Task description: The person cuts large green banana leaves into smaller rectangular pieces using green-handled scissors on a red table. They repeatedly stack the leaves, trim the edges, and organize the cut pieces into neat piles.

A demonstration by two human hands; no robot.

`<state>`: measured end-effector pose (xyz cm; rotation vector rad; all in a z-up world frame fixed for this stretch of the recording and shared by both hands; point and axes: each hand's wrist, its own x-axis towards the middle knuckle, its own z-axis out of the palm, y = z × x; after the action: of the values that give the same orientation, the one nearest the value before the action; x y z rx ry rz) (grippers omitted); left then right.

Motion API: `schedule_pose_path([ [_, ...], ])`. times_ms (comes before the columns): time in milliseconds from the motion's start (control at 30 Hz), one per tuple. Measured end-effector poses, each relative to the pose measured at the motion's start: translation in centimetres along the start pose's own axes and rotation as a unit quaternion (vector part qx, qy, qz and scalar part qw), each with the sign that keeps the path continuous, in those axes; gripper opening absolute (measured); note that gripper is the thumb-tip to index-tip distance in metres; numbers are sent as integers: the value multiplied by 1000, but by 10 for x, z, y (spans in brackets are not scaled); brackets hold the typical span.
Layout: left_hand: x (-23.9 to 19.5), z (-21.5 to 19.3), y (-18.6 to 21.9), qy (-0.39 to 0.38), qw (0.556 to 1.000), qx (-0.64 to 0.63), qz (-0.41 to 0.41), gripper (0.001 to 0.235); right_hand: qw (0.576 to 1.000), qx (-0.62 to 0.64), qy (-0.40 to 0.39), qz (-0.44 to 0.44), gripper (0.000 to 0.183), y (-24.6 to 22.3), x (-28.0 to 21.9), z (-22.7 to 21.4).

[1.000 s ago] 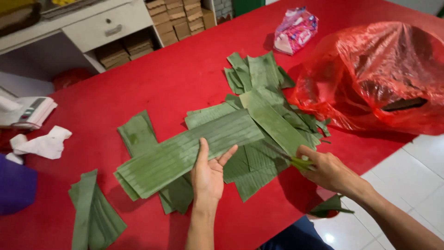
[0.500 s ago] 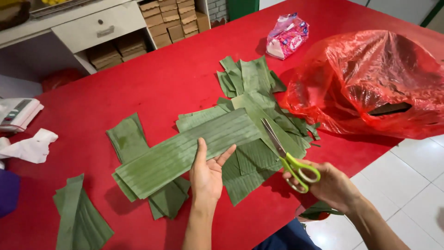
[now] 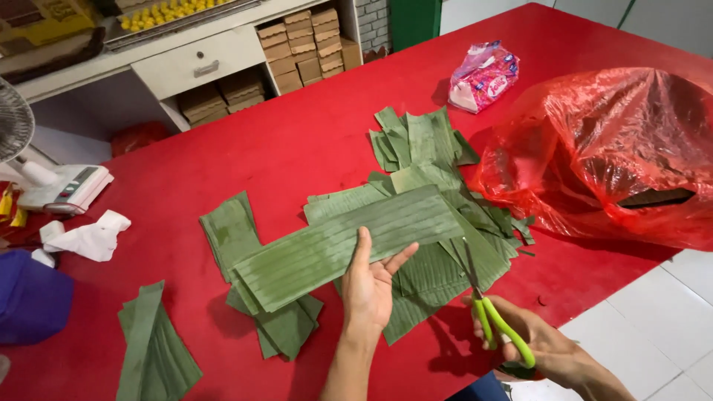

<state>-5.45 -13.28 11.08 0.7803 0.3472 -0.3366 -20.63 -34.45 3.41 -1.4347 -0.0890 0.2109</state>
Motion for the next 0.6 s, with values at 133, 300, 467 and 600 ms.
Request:
schedule_pose_path([
  [133, 1, 5, -21, 0, 999, 23, -32, 102, 998, -21, 7, -55, 73, 10, 2, -9],
  [300, -6, 17, -45, 6, 997, 33, -68, 98, 993, 8, 115, -31, 77, 16, -6, -17],
  [467, -18, 30, -57, 8, 985, 109, -131, 97, 990, 34, 135, -32, 68, 17, -15, -21],
  [600, -11, 30, -72, -8, 992, 72, -103, 98, 987, 47, 151, -29, 59, 18, -22, -26],
])
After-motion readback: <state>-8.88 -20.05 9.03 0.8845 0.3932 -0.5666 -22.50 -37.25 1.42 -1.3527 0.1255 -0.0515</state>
